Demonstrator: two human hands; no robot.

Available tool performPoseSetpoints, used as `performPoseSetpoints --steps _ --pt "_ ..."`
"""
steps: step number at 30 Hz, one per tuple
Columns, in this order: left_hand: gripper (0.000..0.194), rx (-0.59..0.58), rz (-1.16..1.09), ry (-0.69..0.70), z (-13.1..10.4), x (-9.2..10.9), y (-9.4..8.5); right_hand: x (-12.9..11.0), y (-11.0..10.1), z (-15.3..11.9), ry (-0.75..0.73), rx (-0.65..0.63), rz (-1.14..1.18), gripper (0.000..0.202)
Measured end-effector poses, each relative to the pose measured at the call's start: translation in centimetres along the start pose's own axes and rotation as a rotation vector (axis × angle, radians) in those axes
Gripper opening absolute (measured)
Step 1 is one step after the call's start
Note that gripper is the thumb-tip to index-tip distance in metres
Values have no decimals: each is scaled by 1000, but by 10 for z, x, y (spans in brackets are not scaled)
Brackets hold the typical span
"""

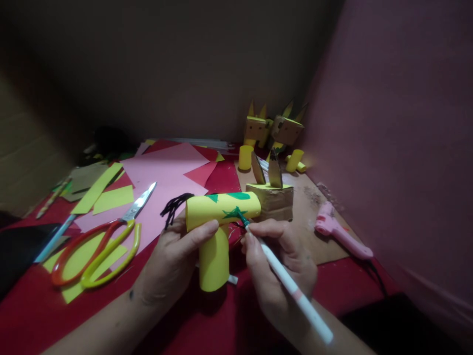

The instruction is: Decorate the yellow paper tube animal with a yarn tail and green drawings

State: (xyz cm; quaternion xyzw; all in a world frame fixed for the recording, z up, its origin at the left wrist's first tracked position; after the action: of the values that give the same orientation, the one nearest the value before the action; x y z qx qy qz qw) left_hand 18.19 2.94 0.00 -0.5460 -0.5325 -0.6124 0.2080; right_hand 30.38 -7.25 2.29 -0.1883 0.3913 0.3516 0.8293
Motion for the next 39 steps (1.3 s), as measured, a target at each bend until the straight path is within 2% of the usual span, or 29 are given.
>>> performPoseSetpoints --steps 4,11,16,25,31,39 --pt "77 4 7 -11 0 -1 0 -2 1 2 -8 -13 -18 17" --pt "60 3 -20 -8 -2 1 3 -5 0 1 -29 -11 -38 17" --pt "64 27 -12 -12 -1 -1 -1 -5 -1 2 -26 15 -21 19" --pt "38 13 -16 6 -3 1 0 -6 0 2 -29 13 -17 17" --pt "49 27 -29 1 -2 0 0 -2 1 4 3 31 -35 14" --pt "45 24 -1 -6 -3 0 -1 -2 3 3 17 15 3 15"
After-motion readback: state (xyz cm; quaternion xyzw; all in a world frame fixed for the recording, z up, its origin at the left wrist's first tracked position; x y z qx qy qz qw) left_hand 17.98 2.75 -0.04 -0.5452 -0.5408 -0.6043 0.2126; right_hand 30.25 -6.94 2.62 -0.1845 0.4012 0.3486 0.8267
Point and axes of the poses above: each hand's wrist, its own z-axis towards the middle knuckle, its own y-axis out of the palm, x = y × z, the point moved 5 cm from there along z, towards the middle knuckle, and after that the axes turned 2 degrees about y, right-handed, at the moved point
